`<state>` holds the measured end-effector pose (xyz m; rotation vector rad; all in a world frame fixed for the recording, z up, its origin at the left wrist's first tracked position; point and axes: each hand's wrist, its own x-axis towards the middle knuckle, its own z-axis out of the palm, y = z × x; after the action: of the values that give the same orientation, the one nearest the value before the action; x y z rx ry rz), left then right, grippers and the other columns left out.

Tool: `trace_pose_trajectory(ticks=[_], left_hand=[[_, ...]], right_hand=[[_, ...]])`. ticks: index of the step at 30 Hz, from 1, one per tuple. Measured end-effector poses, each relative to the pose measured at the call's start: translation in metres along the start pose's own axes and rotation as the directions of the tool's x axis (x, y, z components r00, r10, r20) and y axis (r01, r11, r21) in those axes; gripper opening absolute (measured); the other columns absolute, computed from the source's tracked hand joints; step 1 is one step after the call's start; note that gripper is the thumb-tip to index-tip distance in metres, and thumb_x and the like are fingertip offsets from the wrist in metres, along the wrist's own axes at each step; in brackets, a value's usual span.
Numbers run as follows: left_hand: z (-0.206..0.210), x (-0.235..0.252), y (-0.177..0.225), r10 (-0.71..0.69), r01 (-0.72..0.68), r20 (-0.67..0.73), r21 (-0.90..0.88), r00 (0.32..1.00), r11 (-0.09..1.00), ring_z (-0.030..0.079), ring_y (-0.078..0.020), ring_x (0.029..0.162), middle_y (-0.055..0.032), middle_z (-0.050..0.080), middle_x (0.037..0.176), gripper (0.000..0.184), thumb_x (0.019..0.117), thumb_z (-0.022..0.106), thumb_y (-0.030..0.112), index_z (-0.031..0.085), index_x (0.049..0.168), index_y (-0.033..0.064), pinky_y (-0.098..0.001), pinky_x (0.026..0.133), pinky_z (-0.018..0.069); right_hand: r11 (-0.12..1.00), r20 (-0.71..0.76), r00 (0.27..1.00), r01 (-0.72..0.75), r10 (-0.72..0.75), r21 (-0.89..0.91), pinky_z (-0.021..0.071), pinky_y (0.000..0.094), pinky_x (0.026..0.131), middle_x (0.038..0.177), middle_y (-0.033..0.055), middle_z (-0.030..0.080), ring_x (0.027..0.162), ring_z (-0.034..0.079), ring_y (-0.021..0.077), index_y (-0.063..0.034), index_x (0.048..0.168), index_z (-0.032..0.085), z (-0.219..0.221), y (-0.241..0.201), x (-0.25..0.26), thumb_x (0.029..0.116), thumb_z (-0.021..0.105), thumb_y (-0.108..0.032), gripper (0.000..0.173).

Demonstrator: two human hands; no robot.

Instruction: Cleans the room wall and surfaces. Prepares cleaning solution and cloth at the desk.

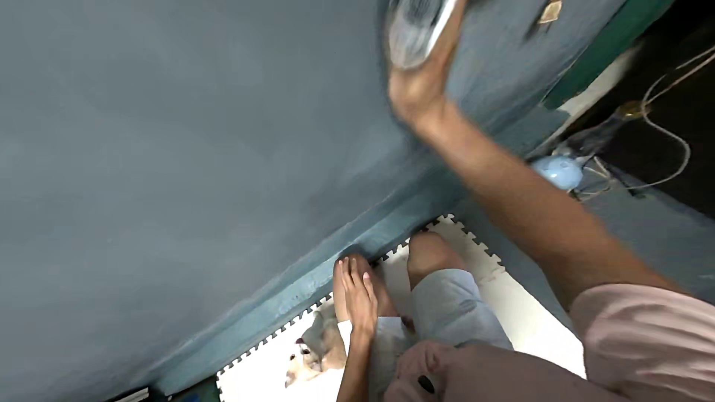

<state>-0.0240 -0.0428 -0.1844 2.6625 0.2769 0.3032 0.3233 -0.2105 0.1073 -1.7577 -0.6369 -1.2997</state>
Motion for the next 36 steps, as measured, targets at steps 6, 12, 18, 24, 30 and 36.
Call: trace_pose_trajectory(ticks=[6,12,18,24,30,36], left_hand=[[-0.003,0.000,-0.001,0.010,-0.011,-0.029,-0.013,1.000,1.000,0.027,-0.0321,0.154,-0.0202,0.034,0.162,0.054,0.1095,0.033,0.035,0.045,0.152,0.0040,-0.0437,0.125,0.0291],[-0.004,0.003,-0.002,-0.024,0.024,-0.061,-0.002,0.998,1.000,0.029,-0.0323,0.153,-0.0202,0.036,0.161,0.052,0.1092,0.034,0.035,0.050,0.148,0.0044,-0.0438,0.124,0.0307],[-0.004,0.003,-0.002,-0.067,0.068,-0.088,0.008,0.994,0.998,0.029,-0.0304,0.153,-0.0190,0.038,0.160,0.048,0.1075,0.039,0.034,0.058,0.140,0.0037,-0.0437,0.126,0.0280],[-0.005,0.003,-0.002,-0.059,0.059,-0.087,-0.011,0.994,0.998,0.031,-0.0298,0.152,-0.0190,0.040,0.159,0.044,0.1073,0.041,0.034,0.065,0.130,0.0039,-0.0422,0.124,0.0313],[-0.003,0.005,-0.003,-0.047,0.044,-0.066,-0.047,0.997,0.998,0.029,-0.0287,0.153,-0.0168,0.039,0.160,0.044,0.1083,0.039,0.034,0.064,0.134,0.0084,-0.0413,0.124,0.0316],[-0.003,0.006,-0.003,-0.051,0.048,-0.071,-0.042,0.996,0.998,0.030,-0.0287,0.153,-0.0162,0.042,0.158,0.044,0.1083,0.038,0.034,0.065,0.132,0.0074,-0.0431,0.125,0.0295]], right_hand=[[0.900,0.573,0.717,0.425,-0.398,0.094,0.0568,0.0478,0.060,0.086,0.0048,0.076,0.073,0.072,0.0272,-0.0148,0.090,0.076,0.000,0.056,-0.244,0.0925,0.062,-0.012,0.015],[0.755,0.611,0.491,0.584,-0.621,0.299,0.0576,0.0393,0.080,0.100,-0.0023,0.076,0.091,0.072,0.0188,-0.0178,0.101,0.074,-0.015,0.082,-0.214,0.1016,0.053,-0.013,0.021],[0.670,0.559,0.452,0.689,-0.695,0.276,0.0534,0.0389,0.079,0.092,0.0023,0.071,0.084,0.067,0.0229,-0.0188,0.109,0.073,-0.018,0.062,-0.195,0.1040,0.051,-0.015,0.022],[0.656,0.595,0.402,0.694,-0.696,0.298,0.0539,0.0398,0.060,0.071,0.0003,0.068,0.065,0.067,0.0220,-0.0185,0.092,0.074,-0.013,0.077,-0.204,0.1026,0.053,-0.033,0.028],[0.673,0.663,0.362,0.679,-0.655,0.294,0.0545,0.0445,0.061,0.068,0.0049,0.067,0.064,0.067,0.0269,-0.0155,0.096,0.075,-0.014,0.083,-0.208,0.1058,0.041,-0.054,0.053],[0.564,0.519,0.371,0.776,-0.770,0.282,0.0530,0.0313,0.069,0.077,-0.0046,0.073,0.069,0.066,0.0150,-0.0230,0.093,0.077,-0.005,0.087,-0.219,0.1014,0.056,-0.020,0.023]])
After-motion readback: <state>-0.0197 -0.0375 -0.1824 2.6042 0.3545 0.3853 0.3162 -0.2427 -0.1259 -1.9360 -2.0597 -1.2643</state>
